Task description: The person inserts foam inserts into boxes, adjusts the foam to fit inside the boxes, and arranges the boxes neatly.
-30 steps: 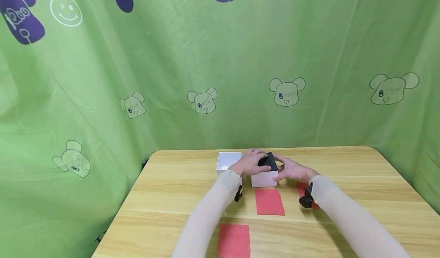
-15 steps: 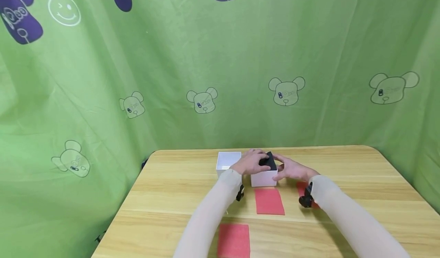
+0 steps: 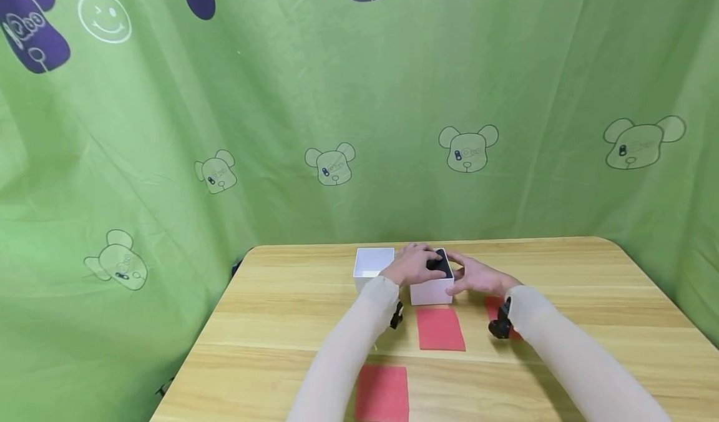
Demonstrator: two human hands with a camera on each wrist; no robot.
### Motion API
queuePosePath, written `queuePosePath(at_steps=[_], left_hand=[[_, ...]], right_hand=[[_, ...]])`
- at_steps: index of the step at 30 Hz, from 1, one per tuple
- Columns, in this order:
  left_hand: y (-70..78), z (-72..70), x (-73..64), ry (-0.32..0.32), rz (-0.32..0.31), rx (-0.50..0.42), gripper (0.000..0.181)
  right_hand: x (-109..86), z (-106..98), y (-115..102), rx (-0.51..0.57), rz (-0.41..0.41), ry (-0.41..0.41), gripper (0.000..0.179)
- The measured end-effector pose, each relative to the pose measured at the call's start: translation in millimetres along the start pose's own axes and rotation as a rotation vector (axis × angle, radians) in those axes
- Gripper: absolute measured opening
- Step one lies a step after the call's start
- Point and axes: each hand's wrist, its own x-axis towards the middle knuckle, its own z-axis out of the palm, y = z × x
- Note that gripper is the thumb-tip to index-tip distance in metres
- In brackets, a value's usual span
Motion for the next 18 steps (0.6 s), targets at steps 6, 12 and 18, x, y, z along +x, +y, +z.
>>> queuePosePath(at_steps=[6, 12, 18], left_hand=[[1.2, -0.8, 0.4, -0.004, -0.011, -0.009, 0.051], [0.8, 0.8, 4.1, -0.014, -0.010, 0.024, 0.053], [0.4, 1.8, 6.0, -0.027, -0.003, 0.039, 0.054]], right_hand=[[-0.3, 0.2, -0.2, 0.020, -0.009, -0.012, 0.107], [0.3, -0.3, 0.4, 0.016, -0.011, -0.010, 0.107], [-0.1, -0.3, 0.7, 0.017, -0.008, -0.013, 0.107]])
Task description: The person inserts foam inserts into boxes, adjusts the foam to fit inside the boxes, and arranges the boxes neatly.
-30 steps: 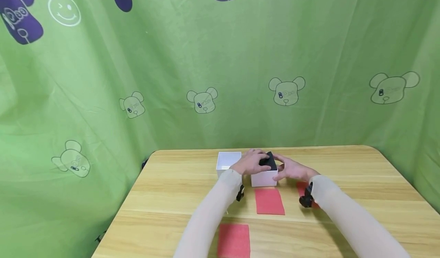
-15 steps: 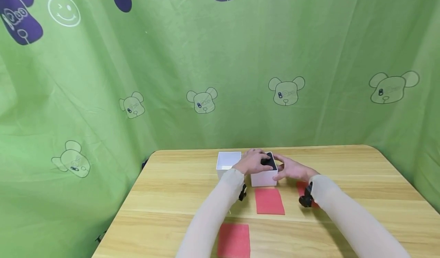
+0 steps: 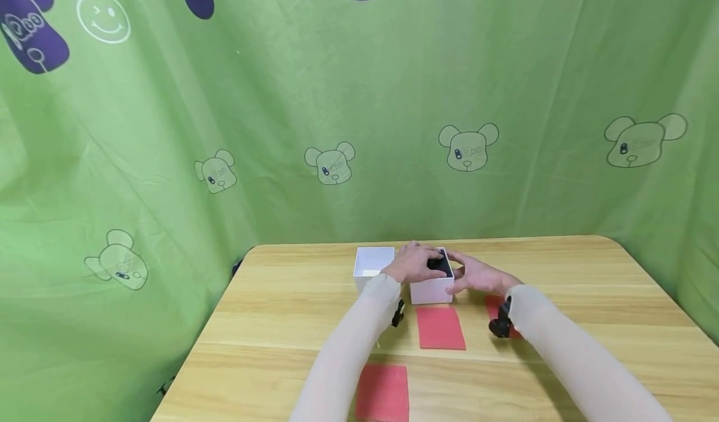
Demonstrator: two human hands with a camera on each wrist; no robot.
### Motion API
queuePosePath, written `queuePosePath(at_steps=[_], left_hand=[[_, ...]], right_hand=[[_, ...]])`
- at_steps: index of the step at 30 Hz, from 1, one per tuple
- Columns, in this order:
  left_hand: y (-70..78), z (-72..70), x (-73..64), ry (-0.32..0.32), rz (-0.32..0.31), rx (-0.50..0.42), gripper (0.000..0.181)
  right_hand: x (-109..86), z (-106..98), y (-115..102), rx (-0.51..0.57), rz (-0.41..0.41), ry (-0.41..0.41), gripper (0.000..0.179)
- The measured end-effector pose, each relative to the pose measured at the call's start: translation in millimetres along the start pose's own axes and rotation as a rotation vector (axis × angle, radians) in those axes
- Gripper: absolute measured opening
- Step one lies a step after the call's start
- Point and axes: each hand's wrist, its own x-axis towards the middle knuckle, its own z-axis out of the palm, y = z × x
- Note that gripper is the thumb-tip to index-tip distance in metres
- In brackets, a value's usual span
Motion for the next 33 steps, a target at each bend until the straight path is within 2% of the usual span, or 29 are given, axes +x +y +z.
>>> queuePosePath(at_steps=[8, 14, 22, 33], left_hand=[[3.2, -3.7, 0.7, -0.030, -0.012, 0.008, 0.052], [2.5, -2.6, 1.4, -0.017, -0.008, 0.007, 0.049], [-11.4, -4.0, -3.6, -0.001, 0.051, -0.037, 0.048], [-26.0, -6.1, -11.5, 0.005, 0.024, -0.115, 0.049]], right_hand=[[0.3, 0.8, -0.7, -0.012, -0.012, -0.002, 0.106], [-0.3, 0.5, -0.7, -0.016, -0.013, 0.000, 0.105], [0.2, 1.0, -0.4, 0.001, -0.011, -0.006, 0.106], [1.5, 0.4, -0.5, 0.012, -0.018, 0.000, 0.108]])
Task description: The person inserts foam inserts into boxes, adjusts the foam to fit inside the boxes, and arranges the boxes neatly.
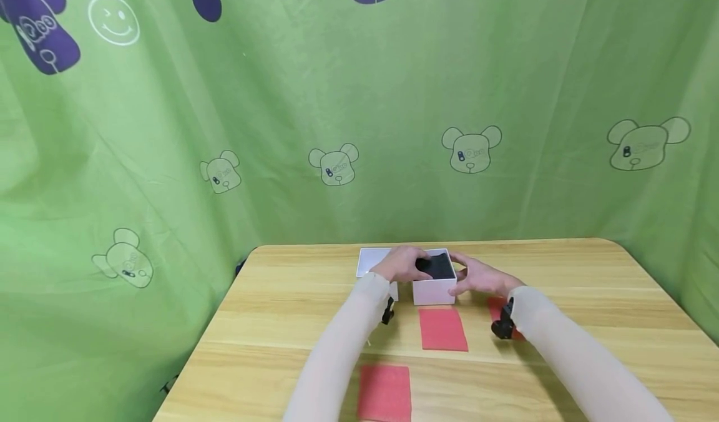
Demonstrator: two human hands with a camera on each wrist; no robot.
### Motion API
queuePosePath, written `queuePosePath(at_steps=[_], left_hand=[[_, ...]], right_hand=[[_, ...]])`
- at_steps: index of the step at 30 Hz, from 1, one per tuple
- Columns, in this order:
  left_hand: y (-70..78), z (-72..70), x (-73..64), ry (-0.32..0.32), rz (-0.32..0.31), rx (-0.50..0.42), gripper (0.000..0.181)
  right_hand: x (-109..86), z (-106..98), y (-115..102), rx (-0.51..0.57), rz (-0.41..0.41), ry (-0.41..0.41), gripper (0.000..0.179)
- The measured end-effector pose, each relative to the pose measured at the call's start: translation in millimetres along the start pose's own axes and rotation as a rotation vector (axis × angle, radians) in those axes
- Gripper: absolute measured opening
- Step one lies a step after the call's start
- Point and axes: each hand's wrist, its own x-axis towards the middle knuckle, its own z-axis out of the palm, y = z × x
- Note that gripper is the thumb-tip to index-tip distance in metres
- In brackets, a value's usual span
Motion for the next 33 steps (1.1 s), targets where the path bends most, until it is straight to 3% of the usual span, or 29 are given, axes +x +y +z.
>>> queuePosePath(at_steps=[8, 15, 21, 27, 33], left_hand=[[-3.0, -7.7, -7.3, -0.037, -0.026, -0.026, 0.050], [-4.3, -7.2, -6.4, -0.064, -0.005, 0.032, 0.048], [-7.3, -5.3, -10.0, -0.033, 0.002, -0.091, 0.049], [-21.3, -11.5, -33.5, 0.036, -0.013, -0.261, 0.057], [-42.8, -21.2, -64.3, 0.086, 0.009, -0.286, 0.061]], right_hand=[[-1.6, 1.3, 1.0, 0.017, 0.009, 0.012, 0.109], [1.1, 2.6, 3.1, -0.009, 0.012, 0.009, 0.109], [0.1, 1.7, 1.4, -0.019, 0.018, 0.024, 0.110], [-2.1, 3.4, -0.8, -0.030, 0.016, 0.038, 0.108], [-3.4, 4.5, -4.0, -0.069, 0.003, 0.056, 0.107]])
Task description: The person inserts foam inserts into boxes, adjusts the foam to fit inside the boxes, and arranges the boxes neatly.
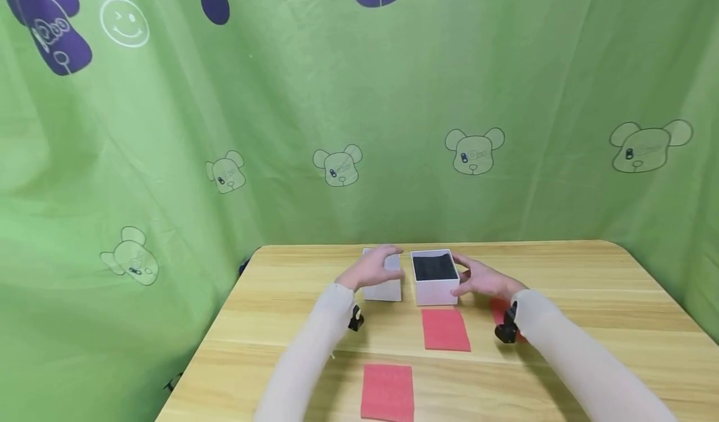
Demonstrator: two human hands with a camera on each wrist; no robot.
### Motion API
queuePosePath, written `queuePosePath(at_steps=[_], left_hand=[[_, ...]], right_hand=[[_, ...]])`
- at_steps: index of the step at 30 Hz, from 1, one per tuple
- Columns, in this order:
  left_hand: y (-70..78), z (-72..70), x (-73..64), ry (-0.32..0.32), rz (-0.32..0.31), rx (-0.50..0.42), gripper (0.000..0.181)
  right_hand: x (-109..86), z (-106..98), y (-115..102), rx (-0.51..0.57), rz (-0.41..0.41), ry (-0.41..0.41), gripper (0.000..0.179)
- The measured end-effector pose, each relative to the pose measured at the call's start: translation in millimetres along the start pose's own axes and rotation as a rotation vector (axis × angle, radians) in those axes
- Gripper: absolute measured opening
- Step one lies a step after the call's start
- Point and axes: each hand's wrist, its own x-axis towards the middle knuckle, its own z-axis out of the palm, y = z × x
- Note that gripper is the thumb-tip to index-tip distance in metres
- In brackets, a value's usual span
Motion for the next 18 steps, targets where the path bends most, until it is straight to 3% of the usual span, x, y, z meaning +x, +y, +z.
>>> queuePosePath(at_steps=[7, 15, 18], left_hand=[[-22.8, -7.9, -26.4, 0.056, -0.032, 0.010, 0.070], [-44.1, -2.0, -40.4, 0.128, -0.163, -0.147, 0.095], [-50.5, 1.6, -42.7, 0.137, -0.196, -0.208, 0.102]], right_hand=[[-1.0, 1.7, -0.8, -0.040, -0.024, 0.029, 0.106], [-19.4, 9.3, -15.5, -0.097, -0.068, 0.099, 0.101], [-30.9, 10.2, -16.4, -0.184, -0.096, 0.134, 0.094]])
